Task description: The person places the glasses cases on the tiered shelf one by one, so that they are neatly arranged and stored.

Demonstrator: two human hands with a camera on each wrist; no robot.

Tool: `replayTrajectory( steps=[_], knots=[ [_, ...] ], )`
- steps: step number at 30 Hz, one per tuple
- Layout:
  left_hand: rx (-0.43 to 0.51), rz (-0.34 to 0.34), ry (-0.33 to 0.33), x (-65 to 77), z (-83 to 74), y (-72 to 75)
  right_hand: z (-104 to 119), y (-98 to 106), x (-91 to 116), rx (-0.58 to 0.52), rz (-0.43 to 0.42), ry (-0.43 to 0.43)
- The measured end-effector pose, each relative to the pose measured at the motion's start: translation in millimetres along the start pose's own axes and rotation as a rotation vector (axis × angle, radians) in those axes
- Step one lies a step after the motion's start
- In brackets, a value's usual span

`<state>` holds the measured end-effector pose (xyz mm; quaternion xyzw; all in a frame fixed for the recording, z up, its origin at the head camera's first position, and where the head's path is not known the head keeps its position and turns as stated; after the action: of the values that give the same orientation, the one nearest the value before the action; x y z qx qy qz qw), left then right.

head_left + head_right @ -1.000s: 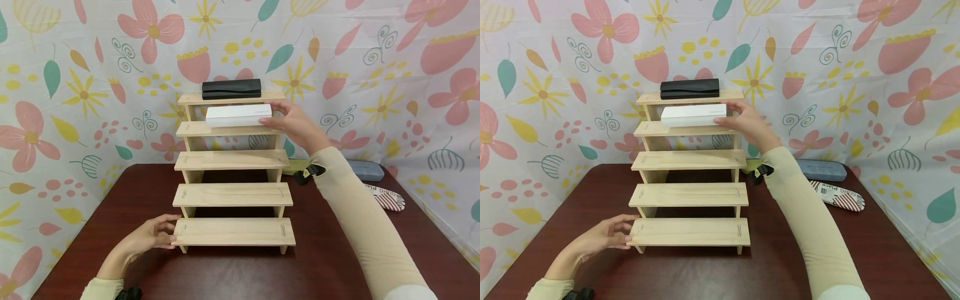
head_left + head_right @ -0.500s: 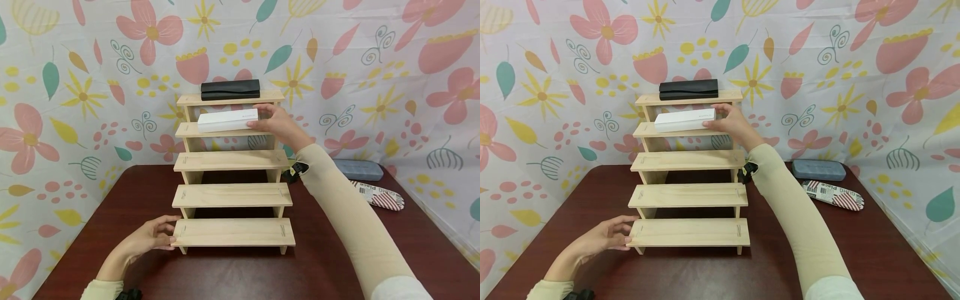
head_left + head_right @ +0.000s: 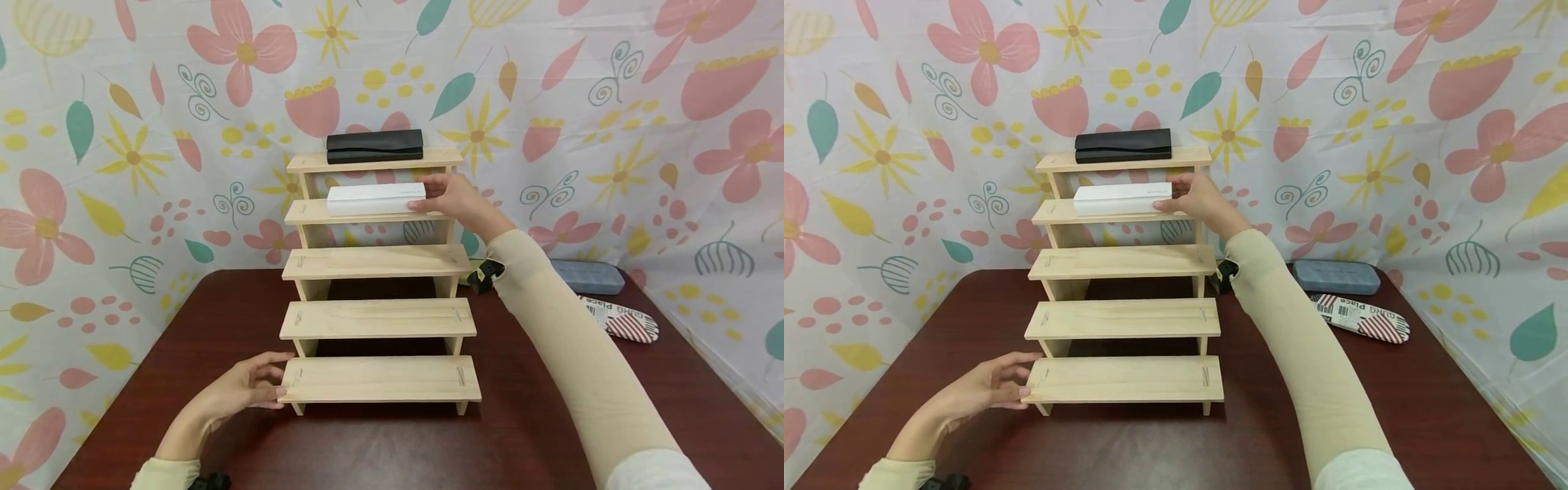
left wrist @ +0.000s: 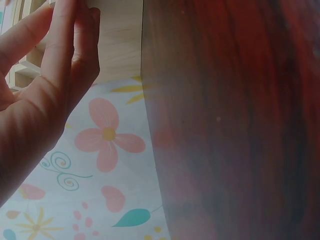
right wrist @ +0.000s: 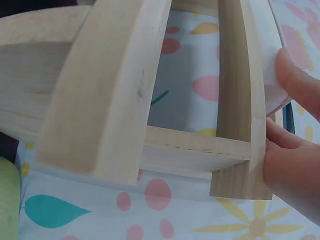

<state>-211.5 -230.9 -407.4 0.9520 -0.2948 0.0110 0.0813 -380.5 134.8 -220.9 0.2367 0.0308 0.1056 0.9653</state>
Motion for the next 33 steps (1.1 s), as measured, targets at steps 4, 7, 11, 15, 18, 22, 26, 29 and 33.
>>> replayTrajectory(
  steps=[4, 7, 11, 15, 18, 22, 26, 29, 33],
  knots=[
    [0.007, 0.0, -0.001, 0.0, -0.3, 0.0, -0.2, 0.5, 0.0, 0.013, 0.016, -0.012],
    [0.016, -0.002, 0.009, 0.1, 0.1, -0.8, -3.1, 3.1, 2.7, 0.032, 0.001, -0.001],
    [0.008, -0.005, 0.017, 0.1, 0.0, -0.2, -8.6, 11.7, 10.1, -0.004, -0.02, 0.064],
    [0.002, -0.009, 0.019, -0.1, -0.6, 1.0, -14.5, 25.4, 23.9, -0.068, -0.039, 0.153],
    [-0.001, -0.008, 0.016, 0.2, -1.0, 0.9, -22.1, 39.1, 37.0, -0.085, -0.073, 0.185],
    [0.001, -0.005, 0.005, -0.2, -2.5, 0.5, -39.2, 62.1, 55.7, -0.119, -0.093, 0.155],
    [-0.002, -0.009, 0.01, -0.1, -2.6, 0.9, -61.3, 83.8, 72.7, -0.111, -0.117, 0.106],
    [0.001, -0.012, 0.021, 0.1, -1.8, 1.3, -79.4, 94.7, 82.0, -0.083, -0.133, 0.076],
    [0.009, -0.003, 0.009, -0.4, -0.7, 0.9, -104.7, 101.6, 86.8, -0.087, -0.13, 0.049]
  ],
)
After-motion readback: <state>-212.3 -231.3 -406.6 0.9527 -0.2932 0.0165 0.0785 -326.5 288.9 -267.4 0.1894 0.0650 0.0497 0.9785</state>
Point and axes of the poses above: each hand's wrist, its own x-axis away from the middle knuckle, its own y-axis out of the back of the hand, z = x × y, the point moved 4 cm from there along -x, towards the middle knuckle, and after that the axes turned 5 degrees about -y, right-handed, at the moved point
